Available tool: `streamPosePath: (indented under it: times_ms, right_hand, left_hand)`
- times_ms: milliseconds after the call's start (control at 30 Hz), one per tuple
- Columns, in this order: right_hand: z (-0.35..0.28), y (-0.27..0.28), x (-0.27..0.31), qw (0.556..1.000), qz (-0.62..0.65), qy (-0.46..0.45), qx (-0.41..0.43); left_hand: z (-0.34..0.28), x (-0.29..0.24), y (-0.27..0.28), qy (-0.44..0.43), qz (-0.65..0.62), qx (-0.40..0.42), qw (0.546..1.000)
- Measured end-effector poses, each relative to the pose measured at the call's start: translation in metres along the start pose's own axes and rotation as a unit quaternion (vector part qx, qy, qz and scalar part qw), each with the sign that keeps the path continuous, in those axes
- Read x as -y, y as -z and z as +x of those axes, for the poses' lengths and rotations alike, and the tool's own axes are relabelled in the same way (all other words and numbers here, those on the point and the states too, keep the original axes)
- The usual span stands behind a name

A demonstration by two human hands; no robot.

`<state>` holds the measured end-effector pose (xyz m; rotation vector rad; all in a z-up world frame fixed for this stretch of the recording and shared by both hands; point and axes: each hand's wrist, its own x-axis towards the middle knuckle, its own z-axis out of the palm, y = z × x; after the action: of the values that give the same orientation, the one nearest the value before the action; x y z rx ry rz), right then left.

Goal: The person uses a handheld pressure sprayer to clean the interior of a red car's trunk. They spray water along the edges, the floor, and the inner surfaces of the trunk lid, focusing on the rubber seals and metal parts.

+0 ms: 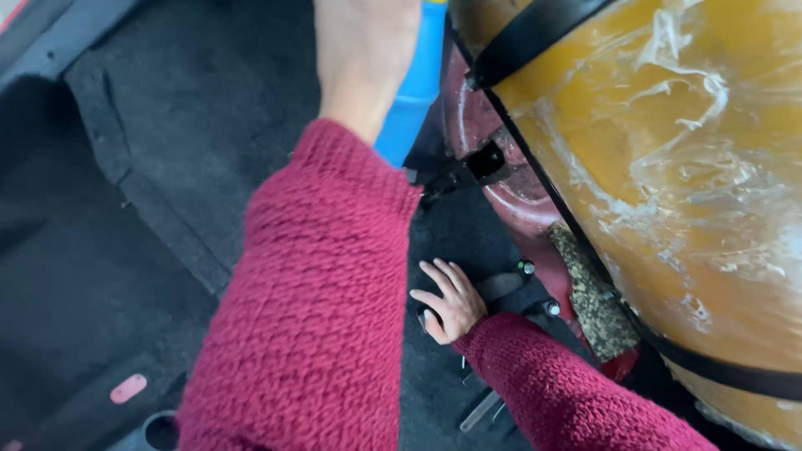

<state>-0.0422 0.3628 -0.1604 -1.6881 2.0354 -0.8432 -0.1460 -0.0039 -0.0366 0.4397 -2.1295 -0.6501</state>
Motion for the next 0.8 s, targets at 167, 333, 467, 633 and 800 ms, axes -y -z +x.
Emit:
streamPosePath:
  times_ms: [167, 333, 467, 633, 800]
  right_hand:
    - [0.004, 0.002, 0.0, 1.0, -0.012, -0.008, -0.012]
    - [0.004, 0.003, 0.004, 1.0, 0.011, -0.015, 0.019]
    - [0.011, 0.002, -0.004, 1.0, -0.008, 0.014, -0.018]
    - [0.005, 0.002, 0.001, 1.0, 0.004, -0.014, 0.015]
    - [0.004, -0.004, -0.007, 1.0, 0.013, 0.001, 0.001]
  left_hand:
    - [0.011, 0.025, -0.006, -0.031, 0.011, -0.001, 0.999]
    - [0.01, 0.038, 0.014, 0.052, -0.063, 0.023, 0.996]
    - [0.013, 0.021, 0.037, 0.349, -0.45, 0.067, 0.819]
    - [0.043, -0.051, 0.073, 0.246, -0.369, 0.042, 0.895]
    - [0.047, -0.06, 0.06, 0.107, -0.359, 0.032, 0.927]
